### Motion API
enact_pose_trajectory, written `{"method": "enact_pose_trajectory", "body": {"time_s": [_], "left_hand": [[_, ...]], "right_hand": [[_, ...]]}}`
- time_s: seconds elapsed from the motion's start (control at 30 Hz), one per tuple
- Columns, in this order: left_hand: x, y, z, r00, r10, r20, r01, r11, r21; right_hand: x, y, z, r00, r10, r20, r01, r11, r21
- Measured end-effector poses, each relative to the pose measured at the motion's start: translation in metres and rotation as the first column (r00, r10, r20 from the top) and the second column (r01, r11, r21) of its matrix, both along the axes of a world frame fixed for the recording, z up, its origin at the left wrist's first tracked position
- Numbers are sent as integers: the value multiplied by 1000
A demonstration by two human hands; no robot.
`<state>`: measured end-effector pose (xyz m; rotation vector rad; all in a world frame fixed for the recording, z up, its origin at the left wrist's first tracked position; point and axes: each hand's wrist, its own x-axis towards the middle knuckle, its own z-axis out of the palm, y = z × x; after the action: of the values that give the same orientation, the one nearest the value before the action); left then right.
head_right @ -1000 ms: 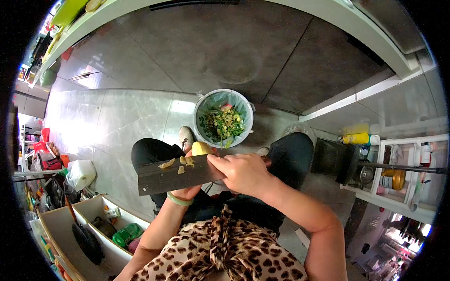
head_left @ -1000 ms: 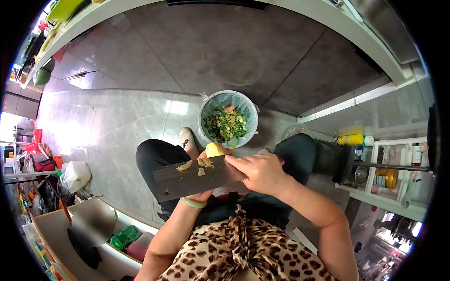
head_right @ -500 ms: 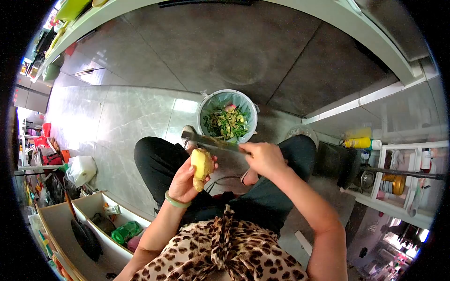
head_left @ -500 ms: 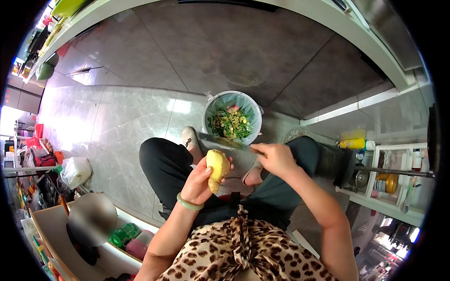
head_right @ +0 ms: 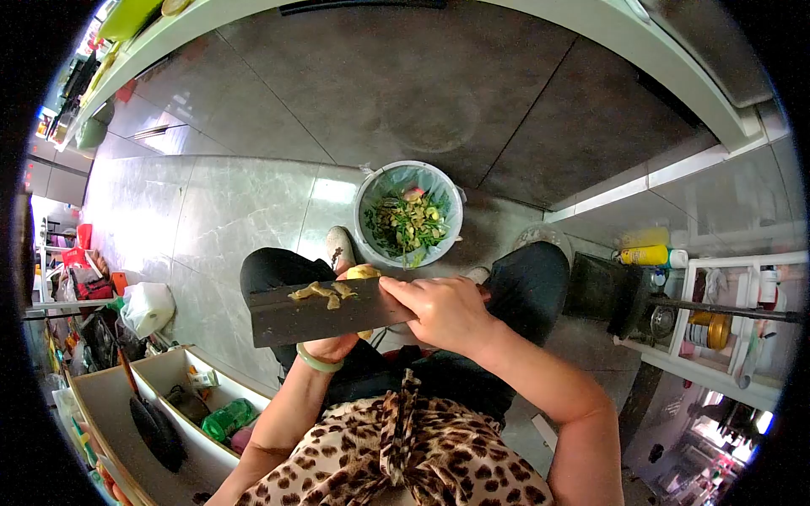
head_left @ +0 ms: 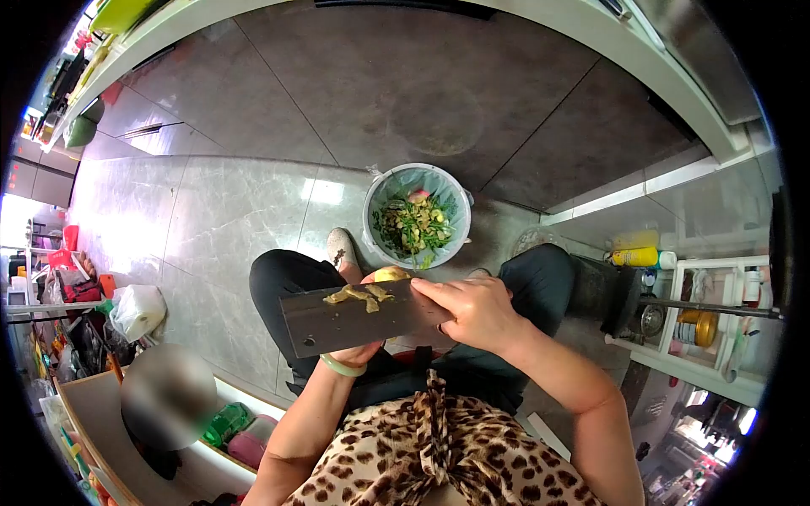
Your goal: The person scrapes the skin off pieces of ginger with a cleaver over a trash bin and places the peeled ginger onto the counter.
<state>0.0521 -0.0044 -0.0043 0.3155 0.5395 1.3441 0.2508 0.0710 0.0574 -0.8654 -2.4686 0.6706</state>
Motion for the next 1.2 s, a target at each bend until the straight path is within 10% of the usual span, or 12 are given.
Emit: {"method": "enact_pose_trajectory", "body": {"time_s": [0.23,0.37,0.53,0.73,1.2], "left_hand": [[-2,5,19,977,-91,-191,86,996,-33],[-4,10,9,999,28,-44,-30,999,-40],[4,20,0,936,210,283,-162,969,-186],[12,24,1,971,231,67,-221,967,-130],[18,19,2,919,311,240,-242,929,-280]], "right_hand": [[16,35,-52,913,-264,311,360,881,-307],[5,25,-19,965,-240,106,262,879,-398],[-12,2,0,996,-10,-86,15,999,48],[-17,-16,-12,1000,-20,-8,21,994,104],[3,-2,-40,998,-65,5,65,994,83]]}}
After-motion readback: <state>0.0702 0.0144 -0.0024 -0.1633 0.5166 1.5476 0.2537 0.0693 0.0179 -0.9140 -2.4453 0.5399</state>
